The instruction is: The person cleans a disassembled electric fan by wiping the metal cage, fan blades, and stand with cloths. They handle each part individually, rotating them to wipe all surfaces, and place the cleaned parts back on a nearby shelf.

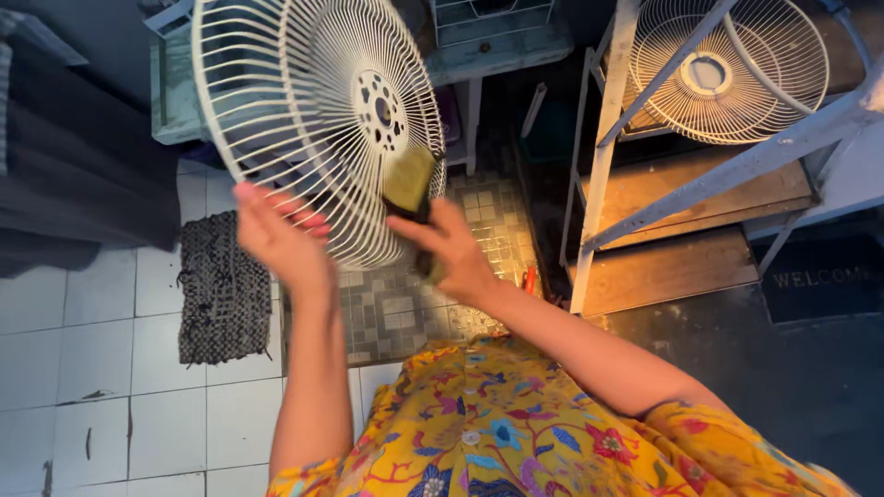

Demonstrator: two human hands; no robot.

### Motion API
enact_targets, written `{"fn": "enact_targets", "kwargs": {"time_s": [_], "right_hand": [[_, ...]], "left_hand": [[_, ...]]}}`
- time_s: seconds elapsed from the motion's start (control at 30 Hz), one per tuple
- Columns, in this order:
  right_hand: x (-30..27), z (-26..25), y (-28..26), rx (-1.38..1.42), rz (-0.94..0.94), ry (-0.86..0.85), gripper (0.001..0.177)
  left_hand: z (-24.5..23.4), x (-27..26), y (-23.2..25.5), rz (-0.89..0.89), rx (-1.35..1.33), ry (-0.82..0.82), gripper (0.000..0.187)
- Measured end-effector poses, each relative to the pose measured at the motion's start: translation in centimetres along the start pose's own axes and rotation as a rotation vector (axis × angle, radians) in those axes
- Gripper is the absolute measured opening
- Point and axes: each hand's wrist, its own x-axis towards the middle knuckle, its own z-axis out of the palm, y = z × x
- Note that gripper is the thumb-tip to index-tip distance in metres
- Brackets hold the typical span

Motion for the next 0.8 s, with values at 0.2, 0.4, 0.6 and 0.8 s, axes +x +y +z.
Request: {"fn": "enact_targets", "kwargs": {"time_s": [0.2,0.4,0.6,0.8], "right_hand": [[3.9,0.7,0.0,0.364,0.158,0.304,0.036],[2.3,0.1,-3.5,-0.056,-0.337,0.346,0.044],[5.9,-2.9,4.8,0.071,0.075,0.611,0.031],[7.1,-7.0,12.6,1.044,0.535,0.494,0.044]], "left_hand": [[-0.2,-2.6,2.1,0.146,-0.025,-0.146,0.046],[0.0,-2.9,5.7,0.062,-0.176,-0.027,0.042],[-2.1,-4.2,8.0,0.149,-0.189,-0.269,0.05],[-4.4,-2.5,7.6,0.039,-0.246,-0.094,0.041]]}}
